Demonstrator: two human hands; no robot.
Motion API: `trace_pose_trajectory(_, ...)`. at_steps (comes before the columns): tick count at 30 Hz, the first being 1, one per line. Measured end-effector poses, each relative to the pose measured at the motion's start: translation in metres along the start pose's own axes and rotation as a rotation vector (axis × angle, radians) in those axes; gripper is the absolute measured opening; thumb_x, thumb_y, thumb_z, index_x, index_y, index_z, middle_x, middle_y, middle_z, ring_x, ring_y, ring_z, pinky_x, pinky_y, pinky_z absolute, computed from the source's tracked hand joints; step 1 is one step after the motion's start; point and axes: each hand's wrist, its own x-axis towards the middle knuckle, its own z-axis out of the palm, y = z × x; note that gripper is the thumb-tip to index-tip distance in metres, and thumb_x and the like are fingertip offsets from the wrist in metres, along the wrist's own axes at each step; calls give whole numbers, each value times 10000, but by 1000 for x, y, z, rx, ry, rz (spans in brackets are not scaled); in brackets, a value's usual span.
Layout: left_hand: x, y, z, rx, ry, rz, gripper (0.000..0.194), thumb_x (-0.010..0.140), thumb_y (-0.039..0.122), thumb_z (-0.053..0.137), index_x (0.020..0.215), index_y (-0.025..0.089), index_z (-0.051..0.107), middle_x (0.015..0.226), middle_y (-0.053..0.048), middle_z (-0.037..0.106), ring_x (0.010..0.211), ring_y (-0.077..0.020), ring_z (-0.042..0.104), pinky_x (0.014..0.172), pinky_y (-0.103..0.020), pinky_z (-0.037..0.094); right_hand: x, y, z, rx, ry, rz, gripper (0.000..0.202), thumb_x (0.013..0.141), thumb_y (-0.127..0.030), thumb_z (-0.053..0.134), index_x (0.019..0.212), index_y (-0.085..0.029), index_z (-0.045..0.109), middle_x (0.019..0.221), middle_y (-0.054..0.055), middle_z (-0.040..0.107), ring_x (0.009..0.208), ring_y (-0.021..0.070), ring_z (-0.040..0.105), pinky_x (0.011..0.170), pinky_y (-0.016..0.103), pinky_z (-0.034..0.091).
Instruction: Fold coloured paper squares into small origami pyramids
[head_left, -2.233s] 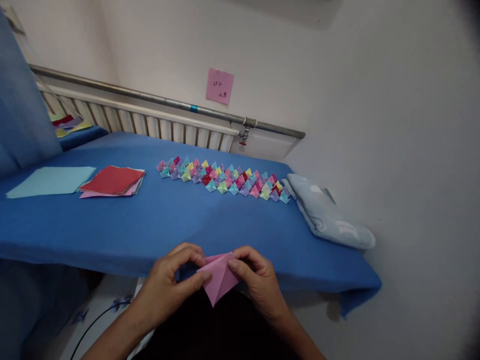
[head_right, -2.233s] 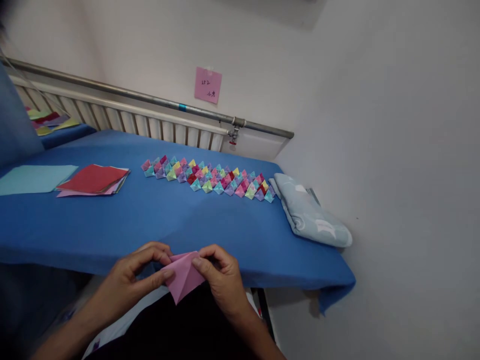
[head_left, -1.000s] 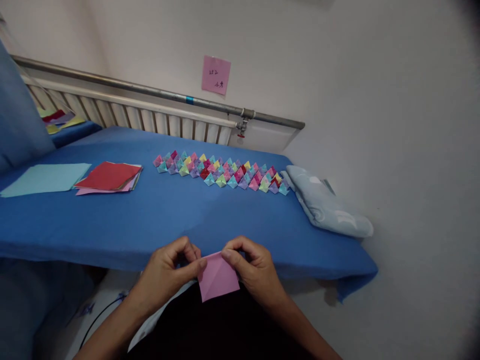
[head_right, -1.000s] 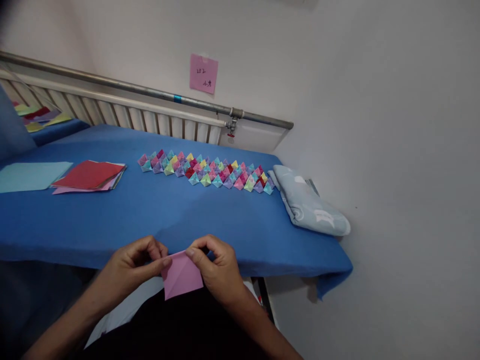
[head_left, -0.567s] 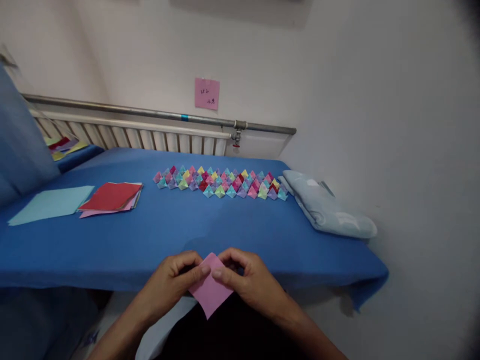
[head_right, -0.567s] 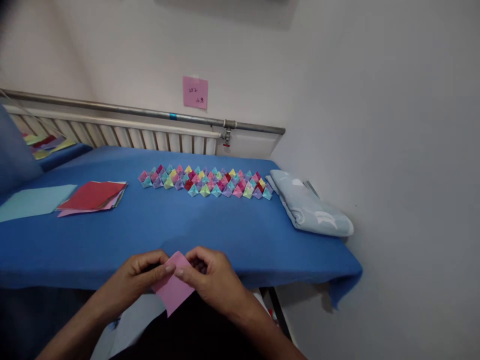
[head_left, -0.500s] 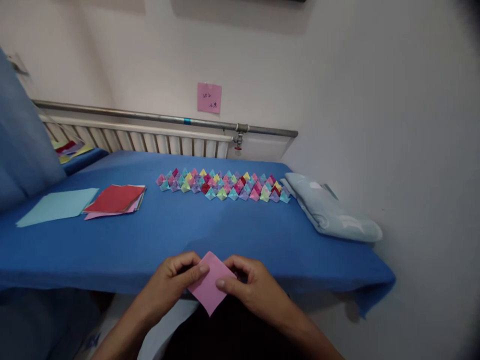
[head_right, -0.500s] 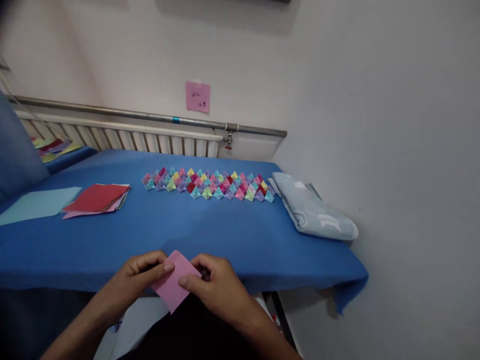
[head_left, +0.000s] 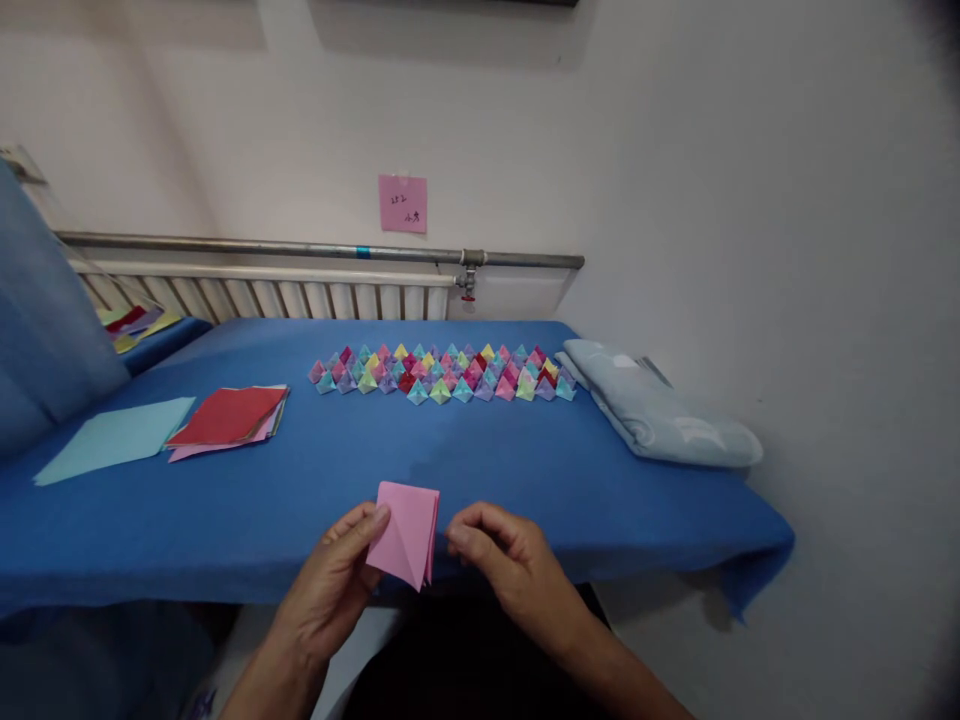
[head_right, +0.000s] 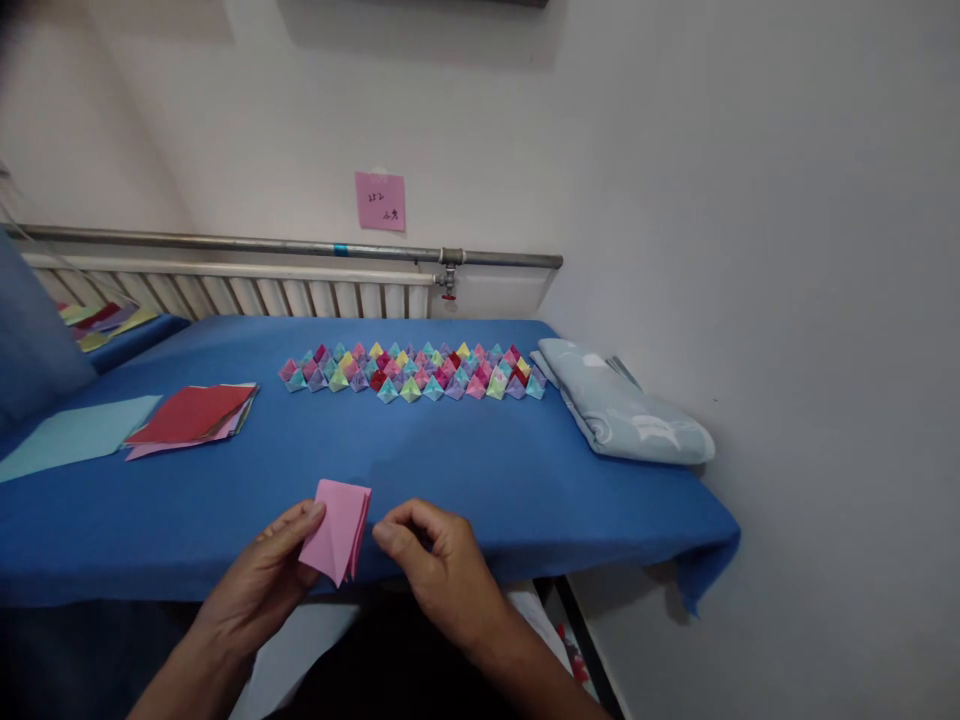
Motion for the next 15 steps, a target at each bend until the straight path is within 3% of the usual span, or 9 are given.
trace_pose_trajectory(6,-1,1,1,-170,6,-67,292,544,238,891,744,142,701,729,-6,681,639,-117,615,626,-227,531,-4,-3,9,20,-83,-17,234,849,-366,550,739,-173,622,691,-22,553,661,120,468,645,241,371)
trace_pose_trajectory(11,-4,-3,7,-114,46,33,315,530,284,896,697,150,664,674,17,644,590,-94,573,576,-193,499,-2,-7,21,15,-107,-18,212,764,-373,660,809,-166,671,711,-25,566,655,119,453,598,232,348)
trace_pose_trajectory(15,-7,-6,11,-68,98,135,335,533,317,889,679,148,641,624,32,615,551,-80,538,532,-171,465,2,3,27,-3,-59,42,182,750,-335,654,746,-153,643,678,-32,527,634,112,426,575,230,333)
